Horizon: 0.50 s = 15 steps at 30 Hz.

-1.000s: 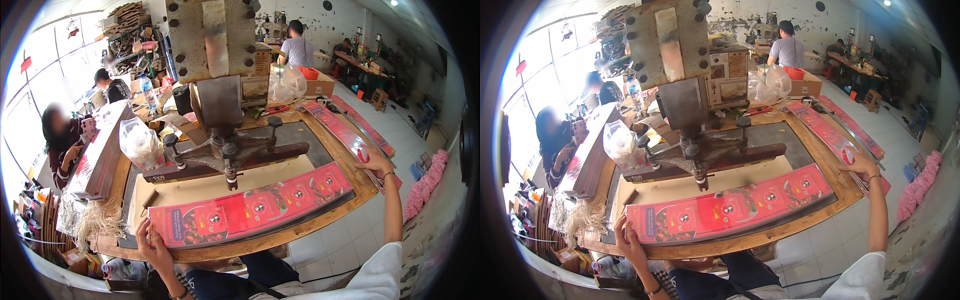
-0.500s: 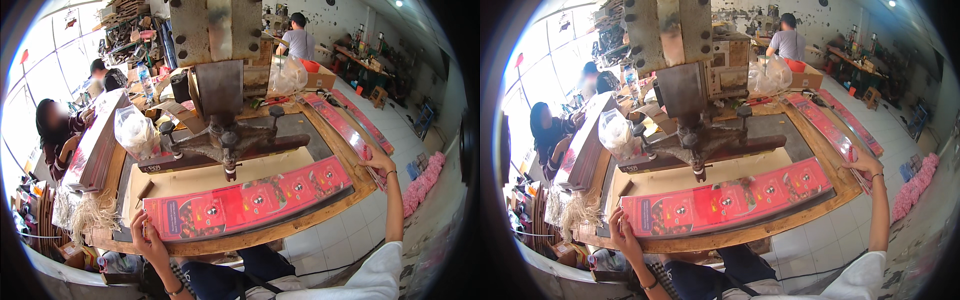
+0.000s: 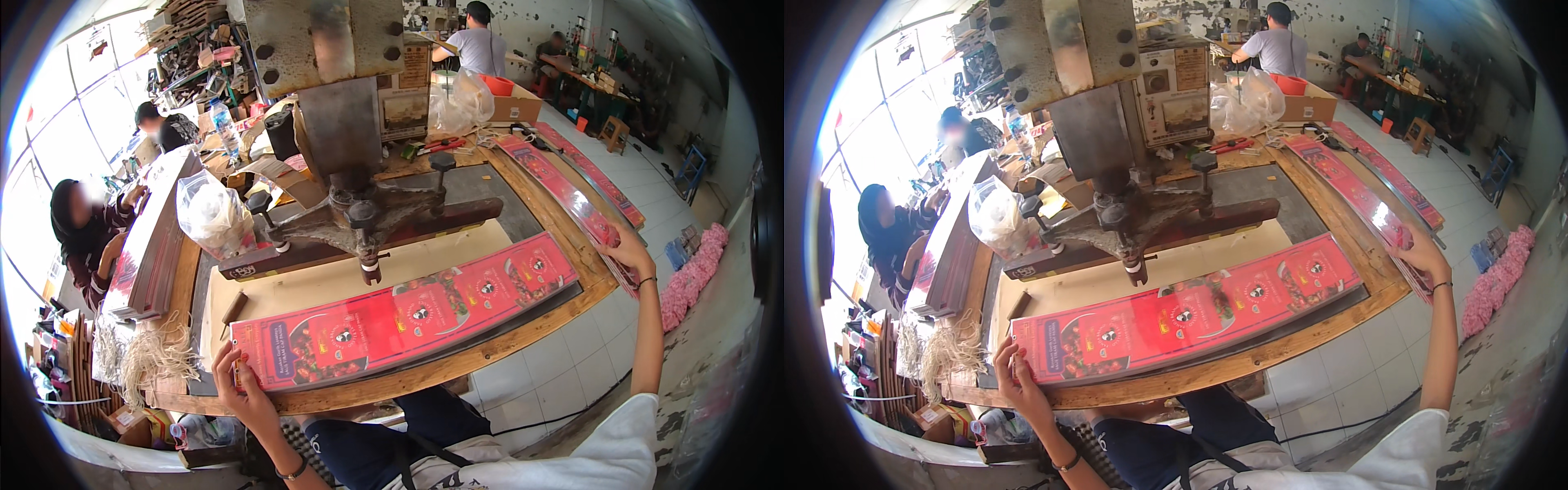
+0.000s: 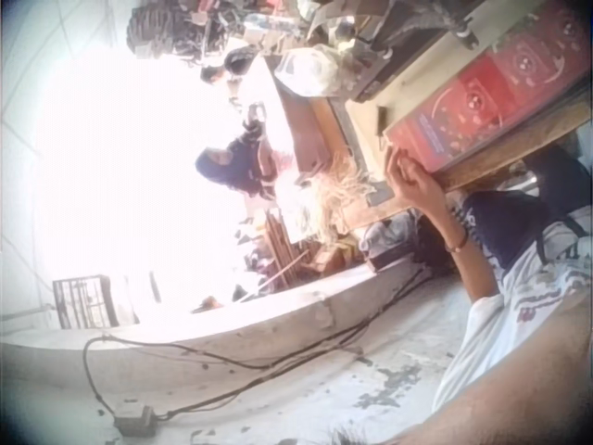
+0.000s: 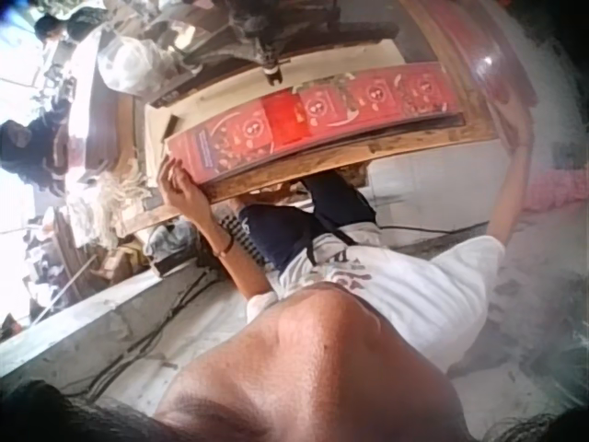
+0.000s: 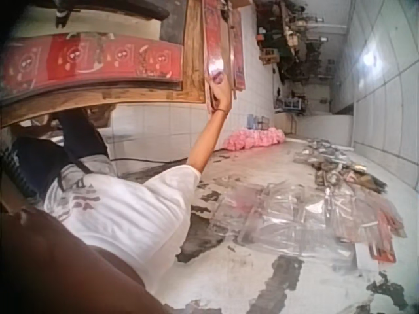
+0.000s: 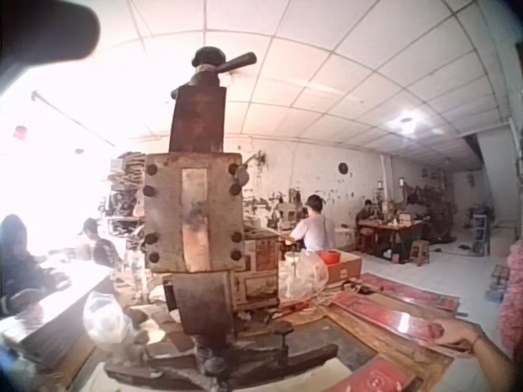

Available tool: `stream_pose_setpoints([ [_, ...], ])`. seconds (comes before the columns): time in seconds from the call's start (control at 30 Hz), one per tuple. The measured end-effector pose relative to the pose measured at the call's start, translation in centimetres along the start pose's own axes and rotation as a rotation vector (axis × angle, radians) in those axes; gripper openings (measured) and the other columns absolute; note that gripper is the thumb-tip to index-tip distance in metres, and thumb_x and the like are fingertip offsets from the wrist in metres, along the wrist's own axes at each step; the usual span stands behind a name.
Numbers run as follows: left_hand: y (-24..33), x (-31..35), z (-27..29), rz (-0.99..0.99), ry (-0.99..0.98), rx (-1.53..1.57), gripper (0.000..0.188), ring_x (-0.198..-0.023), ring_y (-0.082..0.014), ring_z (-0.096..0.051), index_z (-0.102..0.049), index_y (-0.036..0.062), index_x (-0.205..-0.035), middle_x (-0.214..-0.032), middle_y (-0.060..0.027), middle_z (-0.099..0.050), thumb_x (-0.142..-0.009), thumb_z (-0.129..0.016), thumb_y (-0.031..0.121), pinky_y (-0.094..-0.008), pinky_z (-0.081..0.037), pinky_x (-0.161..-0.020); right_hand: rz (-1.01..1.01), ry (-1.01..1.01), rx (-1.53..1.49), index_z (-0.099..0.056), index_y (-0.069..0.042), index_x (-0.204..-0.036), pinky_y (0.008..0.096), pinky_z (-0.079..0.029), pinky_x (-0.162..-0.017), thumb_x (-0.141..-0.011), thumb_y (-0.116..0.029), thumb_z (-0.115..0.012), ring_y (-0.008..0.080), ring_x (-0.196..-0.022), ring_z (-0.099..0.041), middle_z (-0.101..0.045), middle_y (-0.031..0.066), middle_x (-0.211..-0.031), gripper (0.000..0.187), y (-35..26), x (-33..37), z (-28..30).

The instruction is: The person ties white strings to red cardboard boxes by hand, inserting the string through pre-punched holes and securing it with a knot.

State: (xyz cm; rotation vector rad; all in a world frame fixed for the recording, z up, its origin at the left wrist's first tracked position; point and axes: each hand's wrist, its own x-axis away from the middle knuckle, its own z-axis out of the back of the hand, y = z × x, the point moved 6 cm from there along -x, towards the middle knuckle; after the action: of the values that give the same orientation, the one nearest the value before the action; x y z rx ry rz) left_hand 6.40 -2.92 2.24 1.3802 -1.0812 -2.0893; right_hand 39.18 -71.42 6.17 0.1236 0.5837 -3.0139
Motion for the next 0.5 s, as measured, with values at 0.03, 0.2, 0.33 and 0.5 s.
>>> stream_pose_setpoints([
  [0.03,0.0,0.0,-0.1,0.009,-0.002,0.006,0.018,-0.110,-0.0245,-0.060,-0.064,-0.0015,-0.110,-0.127,-0.0153,-0.062,-0.098,-0.053,0.006,-0.0351,-0.047,-0.094,-0.002,0.012,0.007,-0.052,-0.005,-0.141,0.0382,-0.047,-0.103,-0.078,-0.041,-0.084,0.0311,-0.123,-0.059,-0.058,0.0218,-0.136,0.079,0.4,0.1,-0.1],
  [0.2,0.4,0.1,-0.1,0.018,-0.005,-0.018,0.018,-0.106,-0.0226,-0.062,-0.064,-0.0015,-0.109,-0.127,-0.0151,-0.062,-0.098,-0.052,0.006,-0.0335,-0.049,-0.090,-0.041,0.046,0.075,-0.050,-0.005,-0.142,0.0421,-0.042,-0.108,-0.080,-0.045,-0.080,0.0357,-0.130,-0.052,-0.056,0.0222,-0.138,0.079,0.1,0.7,-0.4],
  [0.33,0.7,0.1,0.0,0.045,0.005,0.027,0.018,-0.102,-0.0210,-0.063,-0.064,-0.0018,-0.109,-0.126,-0.0152,-0.062,-0.098,-0.053,0.005,-0.0322,-0.051,-0.087,-0.029,0.141,0.123,-0.049,-0.008,-0.142,0.0484,-0.037,-0.111,-0.084,-0.046,-0.076,0.0388,-0.134,-0.047,-0.055,0.0211,-0.139,0.075,-0.1,0.7,-1.5],
  [0.5,0.4,0.0,-0.3,0.063,-0.009,0.042,0.018,-0.102,-0.0223,-0.063,-0.064,-0.0028,-0.109,-0.125,-0.0159,-0.062,-0.097,-0.053,0.004,-0.0338,-0.052,-0.088,0.005,0.330,0.046,-0.051,-0.008,-0.138,0.0491,-0.043,-0.103,-0.083,-0.043,-0.078,0.0388,-0.123,-0.055,-0.058,0.0191,-0.134,0.071,2.6,0.7,-2.3],
])
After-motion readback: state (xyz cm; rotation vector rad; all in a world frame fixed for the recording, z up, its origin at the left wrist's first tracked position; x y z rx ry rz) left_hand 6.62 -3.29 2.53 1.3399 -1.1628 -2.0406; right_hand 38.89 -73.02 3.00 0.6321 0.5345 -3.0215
